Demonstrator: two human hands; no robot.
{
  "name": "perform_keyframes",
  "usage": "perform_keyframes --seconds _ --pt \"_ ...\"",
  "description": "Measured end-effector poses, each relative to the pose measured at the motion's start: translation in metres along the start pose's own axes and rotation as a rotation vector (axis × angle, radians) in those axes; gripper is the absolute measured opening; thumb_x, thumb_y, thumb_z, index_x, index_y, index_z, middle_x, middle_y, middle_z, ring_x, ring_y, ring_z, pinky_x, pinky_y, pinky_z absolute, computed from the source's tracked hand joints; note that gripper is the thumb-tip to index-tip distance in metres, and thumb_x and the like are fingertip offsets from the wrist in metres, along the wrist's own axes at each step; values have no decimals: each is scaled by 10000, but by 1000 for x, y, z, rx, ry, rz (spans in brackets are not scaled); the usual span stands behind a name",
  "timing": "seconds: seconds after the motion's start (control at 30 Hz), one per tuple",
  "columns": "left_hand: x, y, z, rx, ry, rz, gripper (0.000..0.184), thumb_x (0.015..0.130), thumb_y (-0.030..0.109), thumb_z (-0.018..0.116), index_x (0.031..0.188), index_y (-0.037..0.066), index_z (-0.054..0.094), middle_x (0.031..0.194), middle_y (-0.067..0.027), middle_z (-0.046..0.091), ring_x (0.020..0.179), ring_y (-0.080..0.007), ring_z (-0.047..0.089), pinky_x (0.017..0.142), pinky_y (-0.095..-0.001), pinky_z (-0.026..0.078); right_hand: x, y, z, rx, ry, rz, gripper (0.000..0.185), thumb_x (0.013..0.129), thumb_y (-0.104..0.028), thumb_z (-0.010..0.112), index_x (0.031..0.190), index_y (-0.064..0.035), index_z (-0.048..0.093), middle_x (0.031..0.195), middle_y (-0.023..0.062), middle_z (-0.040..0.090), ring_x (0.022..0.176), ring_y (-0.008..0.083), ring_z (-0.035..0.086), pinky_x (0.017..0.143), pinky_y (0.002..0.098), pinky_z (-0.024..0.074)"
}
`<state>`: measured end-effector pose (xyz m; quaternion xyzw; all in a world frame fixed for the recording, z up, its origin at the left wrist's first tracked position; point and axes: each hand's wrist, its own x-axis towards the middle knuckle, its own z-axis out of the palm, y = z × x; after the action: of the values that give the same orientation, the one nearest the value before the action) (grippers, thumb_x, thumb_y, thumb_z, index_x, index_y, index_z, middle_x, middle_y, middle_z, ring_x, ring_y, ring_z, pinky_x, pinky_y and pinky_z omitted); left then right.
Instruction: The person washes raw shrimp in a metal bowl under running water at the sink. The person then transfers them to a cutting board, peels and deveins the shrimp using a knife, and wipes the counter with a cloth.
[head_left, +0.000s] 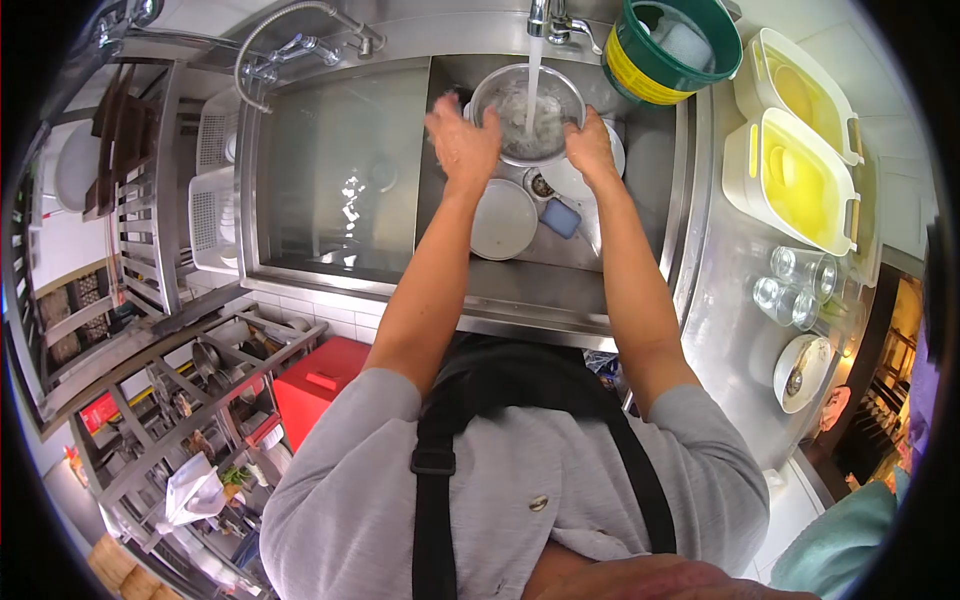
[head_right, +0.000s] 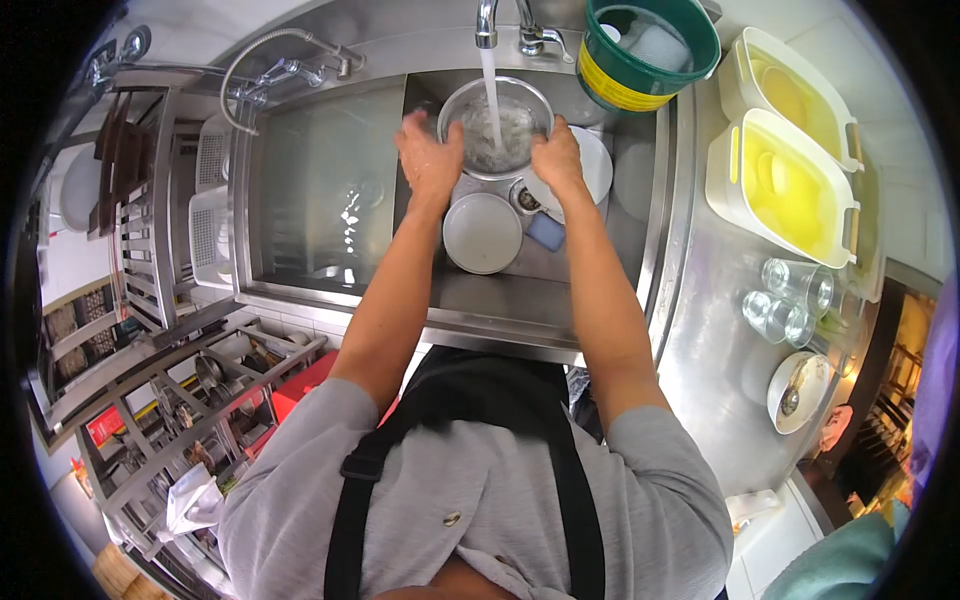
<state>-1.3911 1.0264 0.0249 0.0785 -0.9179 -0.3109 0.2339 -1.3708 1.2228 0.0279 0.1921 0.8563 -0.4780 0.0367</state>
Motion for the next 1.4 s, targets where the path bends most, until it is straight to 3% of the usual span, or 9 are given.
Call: perform_keyframes --seconds 0.17,0.27,0.37,0.57,0.8,1.0,1.13,1.23,1.4 --pt "-16 -38 8 -329 -458 -449 327 929 143 666 1148 -100 655 925 -255 725 613 -287 705 556 -426 587 4 -24 -17 225 -32 82 750 1002 -341 713 1532 118 449 1499 334 566 1414 388 561 1179 421 436" --pt "-7 15 -54 -402 -583 -597 364 932 127 650 1210 -108 650 1095 -360 719 1039 -472 733 899 -524 563 37 -18 -5 592 153 -116 848 1006 -385 755 1582 117 386 1591 335 474 1504 331 479 1217 391 395" --pt "-26 -29 -32 -378 -506 -511 350 938 108 641 1209 -113 646 1033 -324 731 911 -414 758 787 -493 589 75 -55 1 978 246 -341 869 993 -264 780 1614 125 313 1680 316 359 1551 322 414 1254 395 345" --pt "-42 -27 -67 -423 -499 -570 326 944 103 635 1186 -116 647 973 -276 742 734 -351 752 711 -479 594 91 -112 -43 15 58 14 854 927 -242 794 1568 146 384 1642 336 415 1528 385 446 1214 443 407" --pt "-72 -53 -86 -533 -478 -646 297 963 79 613 1196 -102 642 871 -223 724 612 -283 717 528 -419 570 132 -17 8 1195 159 214 655 896 -94 828 1433 80 497 1412 168 596 1295 291 592 1076 484 486" --pt "-85 -70 -100 -612 -438 -619 292 1007 83 582 1252 -74 609 838 -117 676 532 -150 578 445 -324 491 140 -70 -9 1244 156 -24 371 948 -39 752 1287 17 612 1312 110 622 1158 196 588 994 399 489" --pt "-87 -75 -103 -574 -451 -606 310 1000 121 574 1222 -91 617 806 -193 705 528 -258 677 497 -411 561 136 -77 -14 901 235 -210 238 983 -109 751 1171 30 705 1088 69 720 978 165 653 863 325 525" --pt "-84 -52 -118 -555 -429 -647 312 1014 139 565 1226 -84 616 769 -189 694 510 -255 669 497 -412 558 38 -69 -5 363 -222 -379 275 1035 -202 730 1263 -48 740 1284 96 721 1142 154 661 939 331 549" --pt "-85 -37 -127 -506 -431 -605 317 1052 170 543 1256 -64 608 710 -186 669 506 -256 669 494 -402 556 -75 -53 47 -395 -389 -740 547 962 -337 766 1454 -130 643 1407 279 621 1375 399 556 1142 514 458"
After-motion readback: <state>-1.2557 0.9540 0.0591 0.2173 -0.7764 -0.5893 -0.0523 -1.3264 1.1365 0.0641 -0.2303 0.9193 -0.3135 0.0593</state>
